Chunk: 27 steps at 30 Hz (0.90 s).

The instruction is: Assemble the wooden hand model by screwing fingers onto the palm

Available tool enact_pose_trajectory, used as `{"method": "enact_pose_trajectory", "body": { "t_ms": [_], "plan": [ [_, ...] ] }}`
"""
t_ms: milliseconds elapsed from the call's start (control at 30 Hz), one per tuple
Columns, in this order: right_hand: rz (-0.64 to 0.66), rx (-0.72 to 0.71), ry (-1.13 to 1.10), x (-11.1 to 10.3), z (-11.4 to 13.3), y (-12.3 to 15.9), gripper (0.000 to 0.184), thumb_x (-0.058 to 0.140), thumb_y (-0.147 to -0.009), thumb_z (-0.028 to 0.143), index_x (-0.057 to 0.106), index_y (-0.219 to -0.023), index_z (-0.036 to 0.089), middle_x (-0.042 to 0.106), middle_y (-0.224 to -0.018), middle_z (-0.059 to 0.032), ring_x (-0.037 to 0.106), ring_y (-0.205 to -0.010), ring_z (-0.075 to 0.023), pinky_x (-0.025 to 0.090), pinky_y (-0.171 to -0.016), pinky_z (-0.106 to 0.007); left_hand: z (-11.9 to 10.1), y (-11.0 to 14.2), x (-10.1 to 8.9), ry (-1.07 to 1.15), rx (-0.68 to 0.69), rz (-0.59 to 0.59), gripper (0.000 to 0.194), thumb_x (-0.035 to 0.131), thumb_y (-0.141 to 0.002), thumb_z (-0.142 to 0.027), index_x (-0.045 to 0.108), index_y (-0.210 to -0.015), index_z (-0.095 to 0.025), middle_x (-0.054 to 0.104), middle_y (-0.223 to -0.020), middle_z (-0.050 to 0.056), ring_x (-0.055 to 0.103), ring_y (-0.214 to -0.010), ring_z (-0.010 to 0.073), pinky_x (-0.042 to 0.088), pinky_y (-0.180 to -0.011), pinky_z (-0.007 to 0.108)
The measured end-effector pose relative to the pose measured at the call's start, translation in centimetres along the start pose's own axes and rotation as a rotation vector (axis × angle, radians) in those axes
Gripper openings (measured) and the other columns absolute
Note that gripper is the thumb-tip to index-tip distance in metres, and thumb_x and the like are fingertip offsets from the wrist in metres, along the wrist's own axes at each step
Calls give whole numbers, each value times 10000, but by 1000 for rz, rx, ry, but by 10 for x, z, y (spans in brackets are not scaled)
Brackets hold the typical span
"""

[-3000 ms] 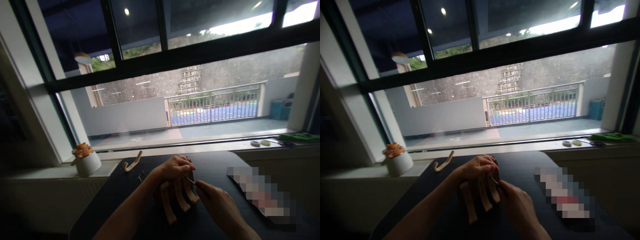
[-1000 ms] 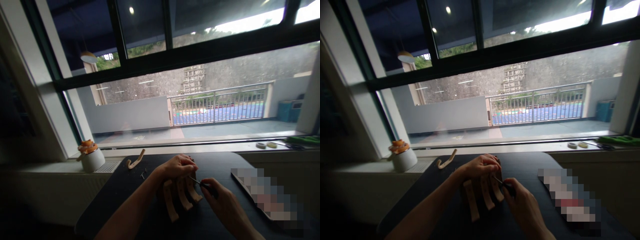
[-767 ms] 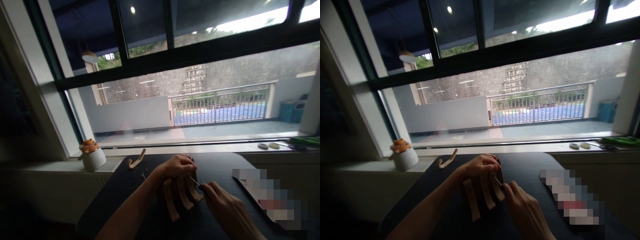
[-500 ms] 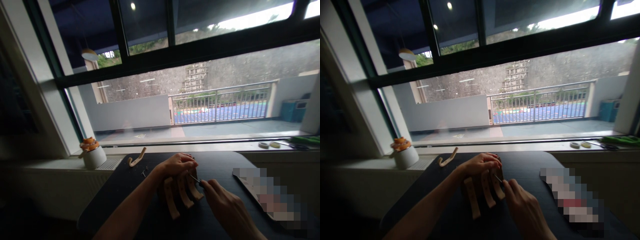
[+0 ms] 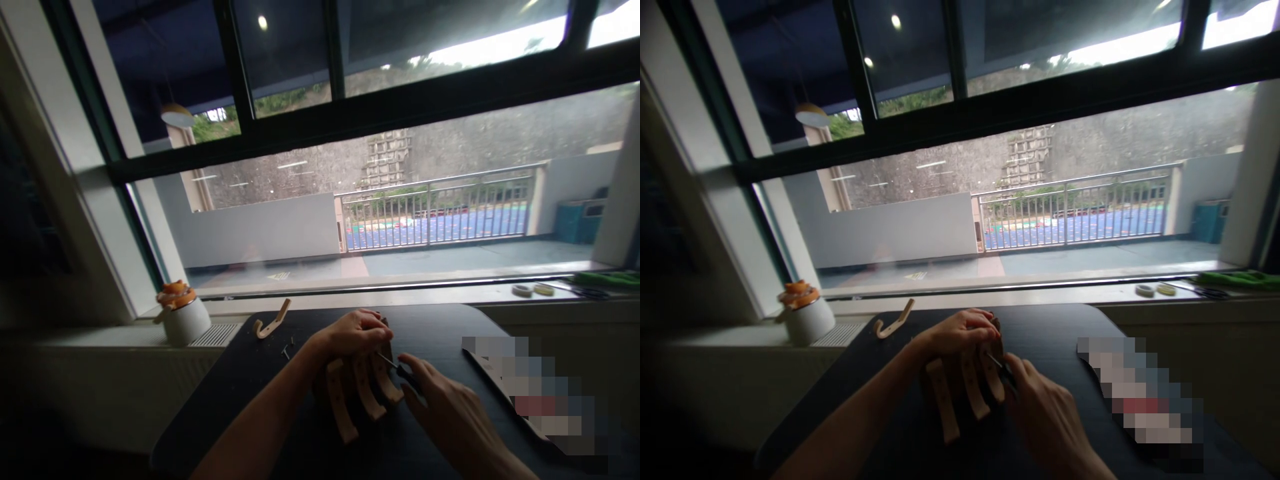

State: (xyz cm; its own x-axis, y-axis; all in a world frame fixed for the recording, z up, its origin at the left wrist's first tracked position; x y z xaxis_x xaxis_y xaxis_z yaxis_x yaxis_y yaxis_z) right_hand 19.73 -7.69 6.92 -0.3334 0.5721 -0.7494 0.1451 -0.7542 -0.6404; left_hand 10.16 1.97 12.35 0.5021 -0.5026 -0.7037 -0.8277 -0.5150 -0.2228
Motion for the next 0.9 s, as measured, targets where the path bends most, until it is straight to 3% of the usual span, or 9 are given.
{"method": "enact_pose_trajectory", "body": {
  "t_ms": [100,200,367,500,633,733,800,900],
  "plan": [
    [-141,-269,180,-11,28,4,366,379,-763,-7,546,-1039,164,650,-772,-34,622,-597,-173,397,-507,-274,0,1,-1,2,1,-4,352,532,-857,-438,724,-953,-159,691,-1038,76,484,-1210,241,352,-1048,332],
    [-194,-368,244,-13,38,5,387,376,-731,-54,549,-1018,140,623,-733,-26,607,-594,-172,388,-522,-281,1,1,-2,6,-9,-4,363,534,-854,-450,724,-949,-156,694,-1043,80,473,-1224,250,344,-1055,342],
    [-118,-232,81,-7,26,1,254,402,-827,42,565,-967,178,633,-725,-9,613,-562,-155,385,-510,-272,-2,2,-2,11,-7,-3,312,552,-847,-395,728,-928,-151,701,-1034,87,475,-1227,244,356,-1044,339],
    [2,78,-151,2,-2,-2,168,443,-880,222,593,-955,222,702,-833,-11,673,-669,-174,431,-556,-270,-3,1,-1,7,1,2,322,551,-846,-407,729,-921,-149,704,-1032,87,477,-1225,247,354,-1044,339],
    [136,326,-474,18,-25,-2,214,477,-869,367,638,-893,229,721,-801,-5,679,-750,-190,477,-635,-263,-2,0,0,-1,10,4,337,552,-839,-429,730,-908,-152,706,-1010,87,474,-1225,254,358,-1038,342],
    [183,347,-518,22,-29,-2,269,460,-881,401,659,-880,219,715,-764,-14,675,-737,-193,480,-629,-255,-4,0,1,-12,16,6,336,550,-835,-414,733,-893,-137,705,-981,93,477,-1215,260,368,-1024,336],
    [178,294,-343,19,-27,-1,262,447,-897,379,660,-923,229,707,-765,-15,678,-727,-202,465,-594,-262,-7,0,2,-17,16,6,330,550,-834,-399,733,-880,-129,705,-958,91,481,-1207,259,366,-1022,328],
    [96,91,12,8,-11,0,240,438,-892,211,628,-1038,227,681,-866,-28,659,-614,-177,401,-485,-257,-9,0,2,-24,9,3,301,553,-832,-379,731,-876,-140,705,-952,79,477,-1208,250,353,-1031,318]
  ]
}}
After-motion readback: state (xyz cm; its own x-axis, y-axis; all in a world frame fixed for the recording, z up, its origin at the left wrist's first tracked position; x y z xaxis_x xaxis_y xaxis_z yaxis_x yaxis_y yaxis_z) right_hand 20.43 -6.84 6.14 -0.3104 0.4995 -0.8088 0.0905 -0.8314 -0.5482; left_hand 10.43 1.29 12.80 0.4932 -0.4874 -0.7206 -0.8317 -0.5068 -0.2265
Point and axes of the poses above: each hand's wrist, its own y-axis away from the middle knuckle, its own x-axis out of the palm, z = x × y, the point moved 8 cm from there along -y, towards the middle knuckle
